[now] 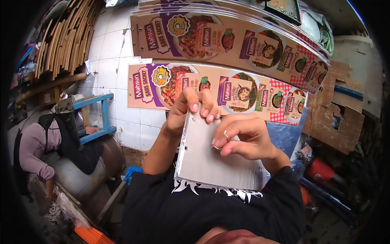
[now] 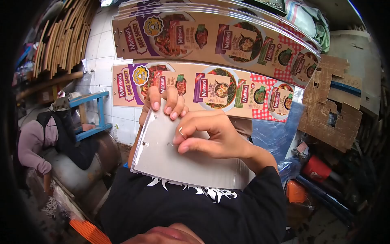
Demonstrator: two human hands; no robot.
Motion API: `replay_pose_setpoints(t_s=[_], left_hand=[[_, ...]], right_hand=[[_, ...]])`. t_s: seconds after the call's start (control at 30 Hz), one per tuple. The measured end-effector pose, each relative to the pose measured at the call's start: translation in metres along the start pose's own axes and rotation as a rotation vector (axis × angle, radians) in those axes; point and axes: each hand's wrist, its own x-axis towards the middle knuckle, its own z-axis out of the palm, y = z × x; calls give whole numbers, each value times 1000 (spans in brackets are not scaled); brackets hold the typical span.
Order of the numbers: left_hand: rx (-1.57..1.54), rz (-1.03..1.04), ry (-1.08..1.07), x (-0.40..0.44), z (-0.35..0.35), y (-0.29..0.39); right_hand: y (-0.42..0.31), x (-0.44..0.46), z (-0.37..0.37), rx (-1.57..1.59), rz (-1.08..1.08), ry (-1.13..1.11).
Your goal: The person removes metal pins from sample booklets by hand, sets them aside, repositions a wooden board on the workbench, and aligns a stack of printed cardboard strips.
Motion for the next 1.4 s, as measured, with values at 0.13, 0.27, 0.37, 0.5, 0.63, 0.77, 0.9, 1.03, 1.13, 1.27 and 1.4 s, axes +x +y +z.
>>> replay_pose_setpoints(t_s=[0.13,0.27,0.37,0.5,0.63,0.77,0.9,1.03,1.13,1.27,1.4], left_hand=[[-102,17,-18,4,2,-5],[-98,19,-3,2,4,-6],[-86,21,7,2,7,-9],[-92,26,37,8,12,-10],[-76,16,26,11,16,-6],[-62,-1,38,10,16,-4],[-72,-20,55,10,16,-3],[-55,-30,61,9,15,-3],[-37,-20,72,11,17,-3],[-42,-16,64,10,16,-4],[-70,-24,45,10,17,-4]], right_hand=[[12,7,20,-24,-1,280],[9,11,27,-142,-50,341],[4,13,28,-266,-97,349],[-1,16,31,-361,-117,397],[-2,17,31,-377,-106,415],[-1,17,31,-372,-102,408],[-2,17,30,-380,-96,402],[-5,18,29,-417,-97,390],[-4,19,29,-428,-114,390],[-5,17,30,-415,-120,385],[-5,17,30,-415,-134,385]])
